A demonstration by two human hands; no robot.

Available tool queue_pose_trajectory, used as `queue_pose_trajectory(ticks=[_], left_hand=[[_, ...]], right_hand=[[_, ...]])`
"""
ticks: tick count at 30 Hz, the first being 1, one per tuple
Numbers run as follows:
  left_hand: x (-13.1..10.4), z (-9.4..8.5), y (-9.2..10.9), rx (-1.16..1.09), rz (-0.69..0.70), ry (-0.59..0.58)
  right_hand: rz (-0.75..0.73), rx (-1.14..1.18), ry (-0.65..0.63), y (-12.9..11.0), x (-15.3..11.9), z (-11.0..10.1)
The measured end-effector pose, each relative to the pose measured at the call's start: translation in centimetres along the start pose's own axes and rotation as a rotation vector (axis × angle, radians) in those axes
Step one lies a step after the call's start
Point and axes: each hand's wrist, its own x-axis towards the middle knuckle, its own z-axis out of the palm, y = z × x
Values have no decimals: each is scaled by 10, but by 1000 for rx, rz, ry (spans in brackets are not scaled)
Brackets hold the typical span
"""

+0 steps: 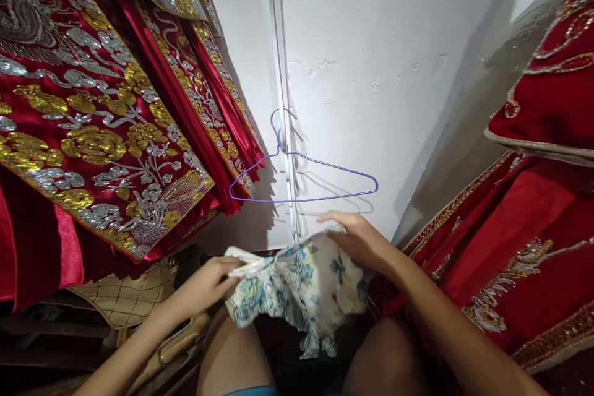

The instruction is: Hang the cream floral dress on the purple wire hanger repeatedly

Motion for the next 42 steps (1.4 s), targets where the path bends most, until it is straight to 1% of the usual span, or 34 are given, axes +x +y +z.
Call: queue_pose_trajectory(ticks=[1, 3, 5, 7, 10, 12, 15, 17, 19, 21, 23, 26, 29, 32, 34, 36, 38, 40, 42], left_hand=[[4, -10, 1, -10, 2, 79], [11, -26, 5, -17, -22, 206], [17, -34, 8, -20, -70, 300], [19, -35, 8, -32, -103, 360], [18, -28, 4, -75, -126, 391], [18, -23, 2, -100, -148, 394], [21, -19, 3, -91, -181, 431], [25, -21, 6, -67, -185, 472], [31, -25, 8, -48, -178, 507], [37, -29, 9, -42, -172, 529], [43, -33, 7, -52, -190, 546], [48, -37, 7, -108, -256, 612], [51, -39, 10, -131, -301, 661], [54, -43, 14, -66, -271, 660], [56, -50, 13, -2, -197, 690], [59, -61, 13, 58, -118, 728], [66, -74, 15, 64, -62, 771], [77, -85, 22, 16, -19, 807], [89, -92, 31, -37, -20, 800]], right_hand=[[23, -33, 85, 3, 9, 2], [61, -94, 183, 6, 24, 9], [80, -101, 219, 6, 33, 18], [118, -43, 243, 4, 36, 26], [163, 72, 269, 1, 34, 33], [139, 84, 281, 1, 33, 33], [83, 19, 224, 6, 42, 25], [67, -29, 164, 13, 52, 20], [51, -52, 151, 21, 59, 17], [36, -35, 185, 26, 60, 16], [54, -10, 233, 26, 57, 15], [88, -30, 300, 20, 49, 11], [79, -76, 327, 14, 46, 4], [85, -92, 331, 11, 46, -1], [102, -71, 324, 10, 46, -3], [107, -34, 292, 8, 45, -6], [83, -14, 237, 5, 42, -9], [62, 1, 150, 3, 38, -10], [63, 25, 71, 3, 33, -11]])
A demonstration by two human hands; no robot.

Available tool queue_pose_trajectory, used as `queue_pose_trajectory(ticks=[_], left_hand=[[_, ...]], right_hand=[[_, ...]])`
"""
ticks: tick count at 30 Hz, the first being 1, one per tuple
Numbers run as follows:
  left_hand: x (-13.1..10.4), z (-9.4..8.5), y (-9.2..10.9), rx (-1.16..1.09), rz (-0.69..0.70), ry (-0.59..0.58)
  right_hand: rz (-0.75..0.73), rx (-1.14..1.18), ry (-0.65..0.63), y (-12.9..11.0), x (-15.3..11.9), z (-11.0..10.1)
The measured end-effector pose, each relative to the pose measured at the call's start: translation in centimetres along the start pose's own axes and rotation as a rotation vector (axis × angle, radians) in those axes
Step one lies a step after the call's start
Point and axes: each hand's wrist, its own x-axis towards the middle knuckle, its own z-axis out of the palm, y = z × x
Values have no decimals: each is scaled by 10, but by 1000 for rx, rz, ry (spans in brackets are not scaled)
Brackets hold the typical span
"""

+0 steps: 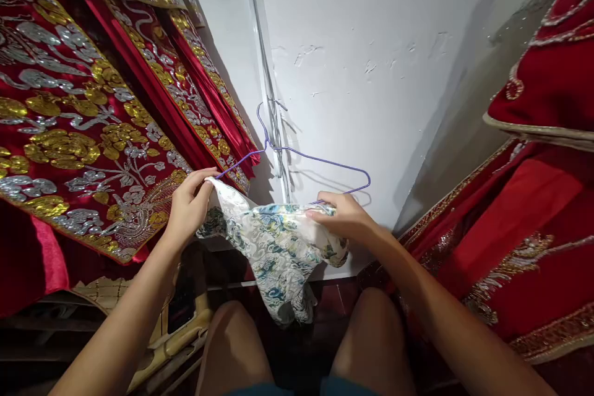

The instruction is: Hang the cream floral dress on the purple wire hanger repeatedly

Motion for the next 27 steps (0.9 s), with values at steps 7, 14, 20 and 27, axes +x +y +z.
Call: queue_pose_trajectory(ticks=[7, 14, 20, 27], left_hand=[[3, 21, 15, 173, -113, -7], [-3, 15, 11, 129, -6, 18], [-1, -3, 15, 194, -6, 41], [0, -3, 14, 200, 14, 38]], right_hand=[[-72, 136, 167, 13, -21, -2], [65, 97, 430, 22, -6, -32], [143, -90, 344, 10, 15, -43], [143, -147, 296, 14, 12, -37]])
